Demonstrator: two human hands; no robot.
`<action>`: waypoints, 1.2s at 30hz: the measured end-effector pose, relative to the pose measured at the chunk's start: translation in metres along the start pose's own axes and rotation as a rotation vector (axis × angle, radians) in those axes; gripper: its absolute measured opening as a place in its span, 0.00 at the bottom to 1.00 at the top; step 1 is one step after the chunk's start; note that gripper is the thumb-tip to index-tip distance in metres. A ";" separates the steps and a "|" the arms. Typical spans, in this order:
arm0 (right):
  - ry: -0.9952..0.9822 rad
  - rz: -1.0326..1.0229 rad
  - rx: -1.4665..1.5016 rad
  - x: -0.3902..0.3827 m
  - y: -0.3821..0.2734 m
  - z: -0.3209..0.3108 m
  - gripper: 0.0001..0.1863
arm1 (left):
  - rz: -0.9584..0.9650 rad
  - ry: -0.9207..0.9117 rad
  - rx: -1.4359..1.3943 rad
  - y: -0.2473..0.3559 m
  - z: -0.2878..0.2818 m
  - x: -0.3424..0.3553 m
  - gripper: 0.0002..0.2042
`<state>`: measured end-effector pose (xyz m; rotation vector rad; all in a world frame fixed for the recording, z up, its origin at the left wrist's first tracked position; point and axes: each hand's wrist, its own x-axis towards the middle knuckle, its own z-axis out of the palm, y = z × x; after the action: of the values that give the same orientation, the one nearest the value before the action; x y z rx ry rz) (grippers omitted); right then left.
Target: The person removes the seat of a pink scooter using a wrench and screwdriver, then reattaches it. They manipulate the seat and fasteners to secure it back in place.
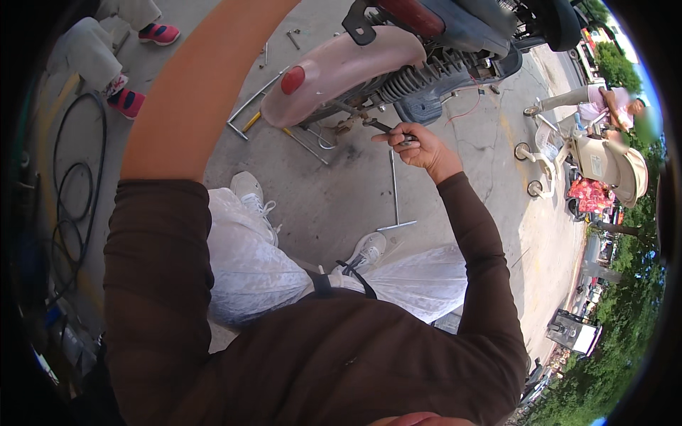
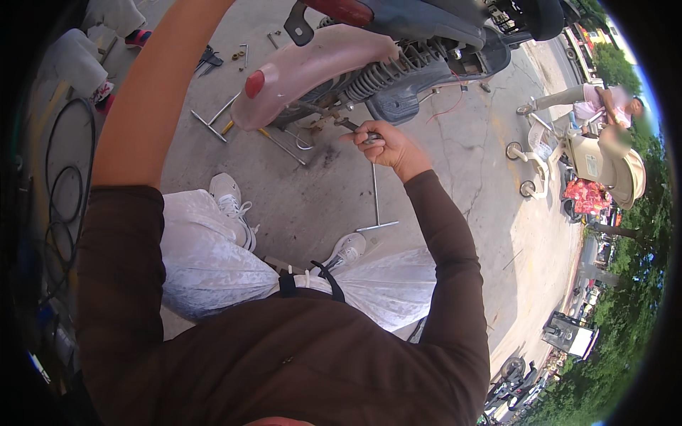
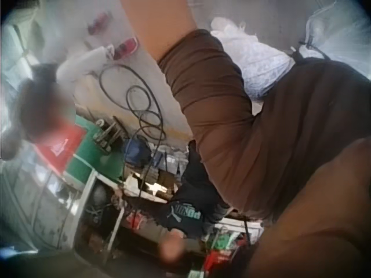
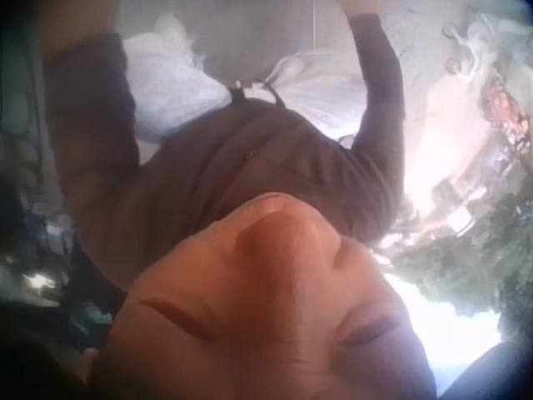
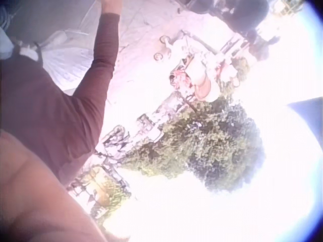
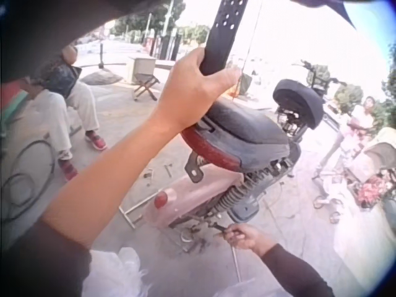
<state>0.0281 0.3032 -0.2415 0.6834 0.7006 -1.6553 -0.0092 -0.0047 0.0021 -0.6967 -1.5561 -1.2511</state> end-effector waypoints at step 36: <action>1.313 -1.318 -1.089 0.187 0.000 -0.170 0.08 | -0.384 -0.094 0.045 0.008 -0.013 -0.009 0.14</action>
<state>0.0067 0.3131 -0.4929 0.3493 3.1786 -1.2197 0.0057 -0.0135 -0.0034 -0.4436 -1.8495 -1.4731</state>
